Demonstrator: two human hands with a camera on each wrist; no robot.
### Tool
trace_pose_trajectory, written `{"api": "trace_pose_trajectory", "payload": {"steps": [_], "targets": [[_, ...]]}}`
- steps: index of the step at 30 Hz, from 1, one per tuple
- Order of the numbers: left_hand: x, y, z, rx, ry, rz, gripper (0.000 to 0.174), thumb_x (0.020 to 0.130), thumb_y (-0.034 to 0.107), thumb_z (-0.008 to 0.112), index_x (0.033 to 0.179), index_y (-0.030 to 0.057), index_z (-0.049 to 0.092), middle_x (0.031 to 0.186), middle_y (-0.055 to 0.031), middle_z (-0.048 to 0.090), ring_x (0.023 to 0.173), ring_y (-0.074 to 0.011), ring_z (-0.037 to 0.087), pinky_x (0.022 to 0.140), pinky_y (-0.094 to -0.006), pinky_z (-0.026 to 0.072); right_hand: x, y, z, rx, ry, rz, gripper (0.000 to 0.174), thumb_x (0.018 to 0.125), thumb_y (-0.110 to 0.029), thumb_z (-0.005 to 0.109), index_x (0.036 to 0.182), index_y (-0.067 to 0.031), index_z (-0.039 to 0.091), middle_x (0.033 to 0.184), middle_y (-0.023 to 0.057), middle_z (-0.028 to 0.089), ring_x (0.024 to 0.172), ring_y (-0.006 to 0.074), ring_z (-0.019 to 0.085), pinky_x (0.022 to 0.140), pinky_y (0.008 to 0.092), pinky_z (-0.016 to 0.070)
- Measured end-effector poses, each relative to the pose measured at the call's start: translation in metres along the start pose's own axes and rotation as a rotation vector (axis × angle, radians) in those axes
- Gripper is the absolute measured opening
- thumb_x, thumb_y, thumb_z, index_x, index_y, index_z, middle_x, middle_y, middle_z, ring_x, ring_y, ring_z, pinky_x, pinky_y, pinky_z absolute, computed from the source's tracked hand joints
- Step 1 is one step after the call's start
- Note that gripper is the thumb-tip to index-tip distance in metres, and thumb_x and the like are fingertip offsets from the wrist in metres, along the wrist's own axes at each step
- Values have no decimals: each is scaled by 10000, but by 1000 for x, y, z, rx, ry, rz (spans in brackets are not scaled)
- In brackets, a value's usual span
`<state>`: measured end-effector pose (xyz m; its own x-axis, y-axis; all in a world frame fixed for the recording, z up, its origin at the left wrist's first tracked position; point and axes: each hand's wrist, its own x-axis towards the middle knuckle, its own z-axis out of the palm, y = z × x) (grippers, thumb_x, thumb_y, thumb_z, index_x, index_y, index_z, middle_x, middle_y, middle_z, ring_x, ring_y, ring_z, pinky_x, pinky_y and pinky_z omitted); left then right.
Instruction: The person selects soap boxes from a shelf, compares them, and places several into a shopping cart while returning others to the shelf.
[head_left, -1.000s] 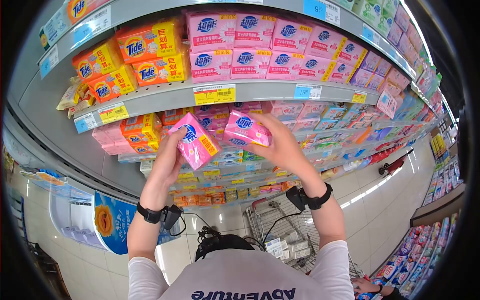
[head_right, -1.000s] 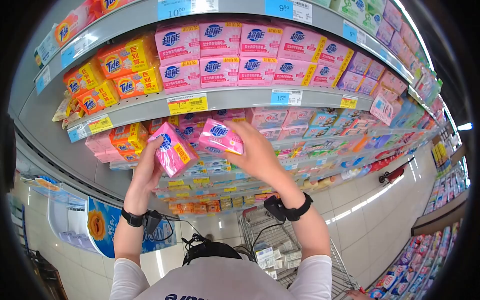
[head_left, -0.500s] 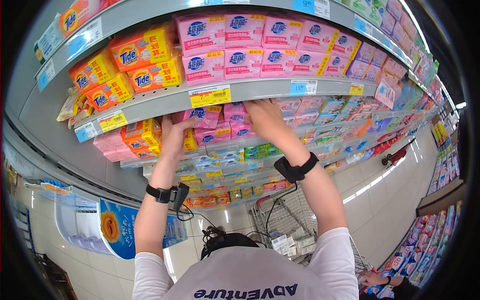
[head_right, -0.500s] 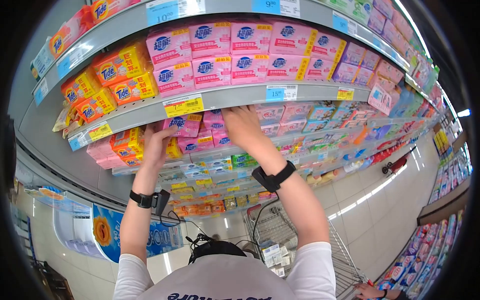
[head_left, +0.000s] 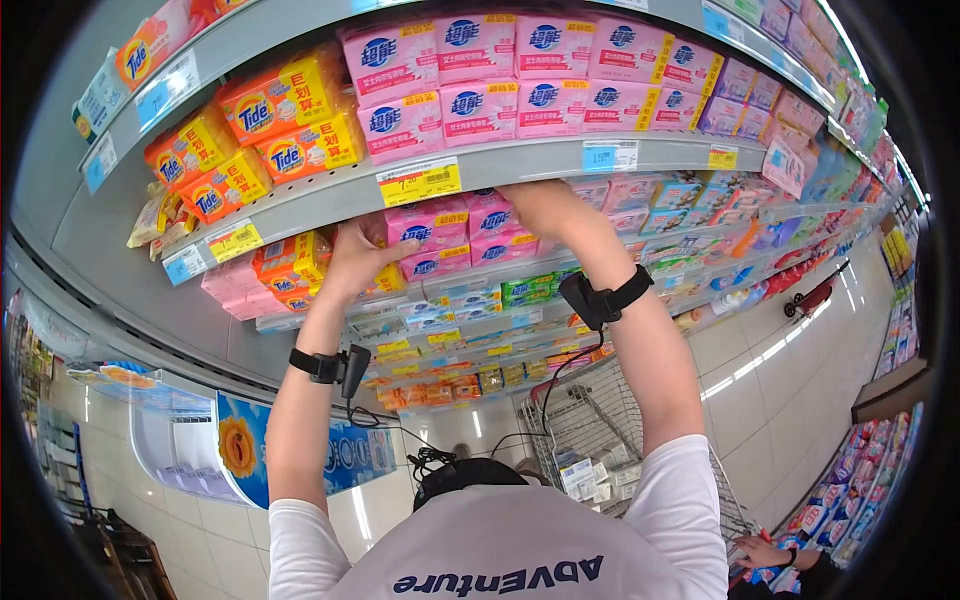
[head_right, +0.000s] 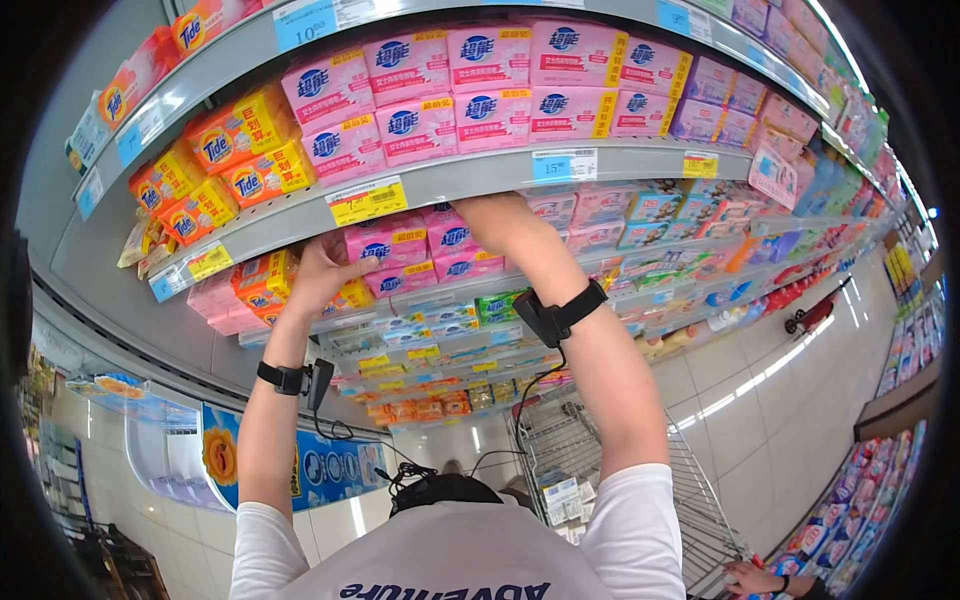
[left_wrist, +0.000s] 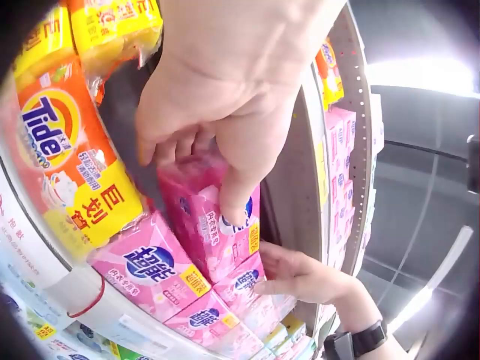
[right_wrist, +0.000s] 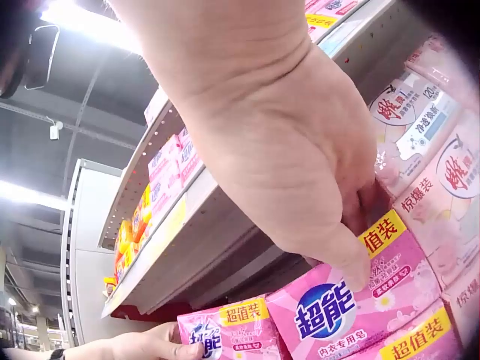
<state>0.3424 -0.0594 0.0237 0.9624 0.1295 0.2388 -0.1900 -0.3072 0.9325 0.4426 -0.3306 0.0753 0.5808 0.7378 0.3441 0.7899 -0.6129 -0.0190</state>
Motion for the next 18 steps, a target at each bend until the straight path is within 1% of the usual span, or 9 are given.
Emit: {"api": "trace_pose_trajectory", "payload": {"steps": [3,4,5,7,9,10,13,14,18], "targets": [[-7,10,12,30,-43,2,769,676,51,856,1331,-44,463,1277,-133,581,1179,-212,550,1042,-324,424,-3,1,3,15,2,12,474,881,-9,492,1344,-106,528,1329,231,541,1231,404,519,1009,461,450],[-2,3,11,57,-77,32,840,669,59,856,1376,-37,413,1319,-137,546,1200,-225,533,1058,-328,409,-4,2,8,15,0,21,474,881,-9,492,1344,-106,528,1329,231,541,1231,404,519,1009,461,450],[1,3,10,57,-85,31,840,669,59,856,1376,-37,413,1319,-137,546,1200,-225,533,1058,-328,409,-4,2,15,-24,33,0,483,888,-9,484,1359,-111,512,1353,226,525,1241,405,510,1014,463,448],[2,20,9,168,-170,23,881,665,39,849,1411,-35,386,1353,-145,523,1243,-230,499,1083,-337,379,-5,-2,13,-64,70,-11,492,896,-9,475,1375,-117,496,1377,221,509,1252,406,501,1019,465,445],[3,19,9,216,-152,50,891,664,48,850,1416,-31,379,1365,-150,512,1259,-237,486,1094,-339,366,-8,-4,9,-28,6,24,528,886,7,469,1399,-118,471,1407,209,486,1268,407,485,1036,462,438],[3,19,9,263,-126,77,900,663,58,851,1421,-28,373,1377,-155,501,1274,-244,474,1105,-342,352,-8,-3,10,-27,8,31,528,886,7,469,1399,-118,471,1407,209,486,1268,407,485,1036,462,438],[1,20,10,285,-119,71,895,673,56,847,1425,-27,369,1380,-152,497,1269,-235,477,1098,-344,363,-7,3,11,27,34,25,530,886,3,465,1402,-122,471,1403,209,491,1269,402,487,1039,466,436],[0,16,10,288,-134,74,895,673,56,847,1425,-27,369,1380,-152,497,1269,-235,477,1098,-344,363,-8,6,11,54,48,-7,516,899,-20,460,1404,-129,472,1405,204,492,1270,398,488,1039,464,436],[3,3,7,219,-128,95,888,688,24,832,1434,-27,355,1391,-148,482,1265,-223,476,1087,-348,379,-10,5,7,52,65,-34,483,917,-52,456,1391,-139,492,1414,189,491,1268,389,495,1032,455,445]]}}
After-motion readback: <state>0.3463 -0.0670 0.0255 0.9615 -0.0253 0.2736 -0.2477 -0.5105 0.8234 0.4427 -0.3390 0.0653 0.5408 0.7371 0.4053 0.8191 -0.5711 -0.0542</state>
